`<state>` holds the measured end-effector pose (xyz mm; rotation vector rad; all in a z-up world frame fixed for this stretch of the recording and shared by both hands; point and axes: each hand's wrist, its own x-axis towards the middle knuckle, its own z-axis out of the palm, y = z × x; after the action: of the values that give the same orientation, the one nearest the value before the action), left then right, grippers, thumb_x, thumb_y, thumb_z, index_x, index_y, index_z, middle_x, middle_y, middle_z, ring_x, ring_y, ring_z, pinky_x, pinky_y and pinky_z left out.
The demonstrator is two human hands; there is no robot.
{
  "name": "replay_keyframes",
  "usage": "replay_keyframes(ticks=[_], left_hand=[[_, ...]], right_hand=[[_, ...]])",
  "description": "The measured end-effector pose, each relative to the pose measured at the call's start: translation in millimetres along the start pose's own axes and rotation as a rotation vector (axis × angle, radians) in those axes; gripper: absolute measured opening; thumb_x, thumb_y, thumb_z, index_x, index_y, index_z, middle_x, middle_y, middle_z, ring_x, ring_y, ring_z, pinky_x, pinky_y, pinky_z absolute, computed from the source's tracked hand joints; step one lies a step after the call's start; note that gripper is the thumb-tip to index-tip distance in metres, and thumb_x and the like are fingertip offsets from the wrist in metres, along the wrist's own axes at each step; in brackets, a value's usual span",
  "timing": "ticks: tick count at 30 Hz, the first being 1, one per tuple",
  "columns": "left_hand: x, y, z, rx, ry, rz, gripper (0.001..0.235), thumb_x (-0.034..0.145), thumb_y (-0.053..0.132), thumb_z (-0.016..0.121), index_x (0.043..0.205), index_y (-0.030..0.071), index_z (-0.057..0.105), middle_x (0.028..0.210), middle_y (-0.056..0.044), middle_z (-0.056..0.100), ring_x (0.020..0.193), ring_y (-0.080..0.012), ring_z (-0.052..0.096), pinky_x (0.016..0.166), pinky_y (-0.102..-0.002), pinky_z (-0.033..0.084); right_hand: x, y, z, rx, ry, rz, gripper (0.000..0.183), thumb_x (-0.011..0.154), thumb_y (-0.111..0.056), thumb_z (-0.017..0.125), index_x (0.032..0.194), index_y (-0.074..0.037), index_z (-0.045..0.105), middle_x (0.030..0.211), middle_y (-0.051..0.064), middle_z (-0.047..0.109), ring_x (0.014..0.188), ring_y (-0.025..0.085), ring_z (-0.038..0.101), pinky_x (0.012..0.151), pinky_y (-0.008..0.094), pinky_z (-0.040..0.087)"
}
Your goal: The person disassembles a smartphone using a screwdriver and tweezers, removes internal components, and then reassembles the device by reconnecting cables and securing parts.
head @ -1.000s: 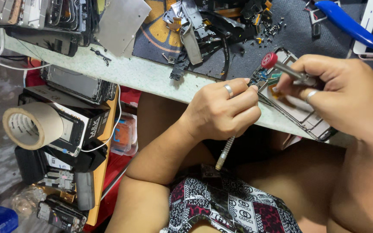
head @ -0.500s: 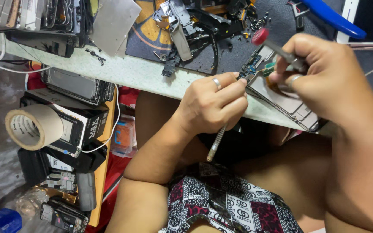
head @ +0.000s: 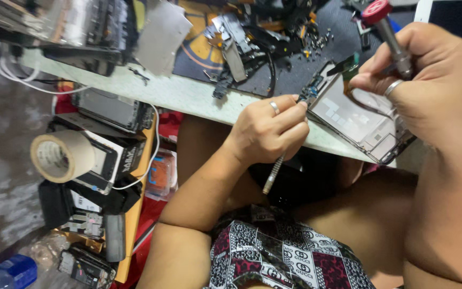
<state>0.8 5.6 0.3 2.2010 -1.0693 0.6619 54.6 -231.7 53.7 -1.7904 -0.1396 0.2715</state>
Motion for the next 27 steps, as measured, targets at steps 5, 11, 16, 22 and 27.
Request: replay_keyframes(ticks=[5,11,16,22,27], left_hand=[[1.4,0.8,-0.6,0.000,-0.002,0.028,0.014,0.083,0.007,0.073,0.083,0.005,0.059,0.101,-0.010,0.065,0.090,-0.0261,0.068,0.089,-0.037,0.061],[0.1,0.9,-3.0,0.005,-0.015,0.037,0.014,0.080,0.010,0.073,0.084,0.006,0.061,0.098,-0.008,0.063,0.091,-0.0270,0.068,0.083,-0.036,0.059],[0.0,-0.1,-4.0,0.014,-0.008,0.075,0.015,0.079,0.010,0.072,0.084,0.007,0.059,0.100,-0.008,0.063,0.089,-0.0249,0.065,0.086,-0.036,0.060],[0.0,0.9,-2.0,-0.021,0.005,-0.013,0.018,0.080,0.007,0.073,0.084,0.006,0.055,0.099,-0.009,0.061,0.093,-0.0277,0.068,0.080,-0.037,0.058],[1.4,1.4,-2.2,-0.195,0.067,-0.163,0.017,0.080,-0.003,0.074,0.088,0.003,0.060,0.096,-0.011,0.065,0.081,-0.0288,0.067,0.069,-0.038,0.056]], right_hand=[[11.2,-21.1,10.0,-0.098,0.029,-0.195,0.018,0.095,0.011,0.074,0.092,0.000,0.060,0.092,0.006,0.069,0.087,0.009,0.069,0.083,0.025,0.061],[54.8,-33.1,33.3,-0.566,-0.066,-0.632,0.020,0.097,0.001,0.086,0.093,0.005,0.067,0.084,0.013,0.070,0.072,0.017,0.065,0.063,0.032,0.050],[77.8,-23.1,51.2,-0.692,-0.059,-0.865,0.021,0.109,-0.006,0.079,0.093,0.002,0.068,0.079,0.010,0.069,0.069,0.016,0.064,0.061,0.028,0.050],[47.2,37.8,3.4,0.391,0.094,-0.239,0.039,0.122,-0.020,0.057,0.090,0.001,0.057,0.074,0.010,0.054,0.066,0.022,0.056,0.059,0.033,0.043],[-5.8,57.7,-17.1,0.633,0.179,-0.213,0.047,0.119,-0.032,0.055,0.085,0.001,0.054,0.077,0.013,0.059,0.060,0.019,0.051,0.059,0.031,0.043]])
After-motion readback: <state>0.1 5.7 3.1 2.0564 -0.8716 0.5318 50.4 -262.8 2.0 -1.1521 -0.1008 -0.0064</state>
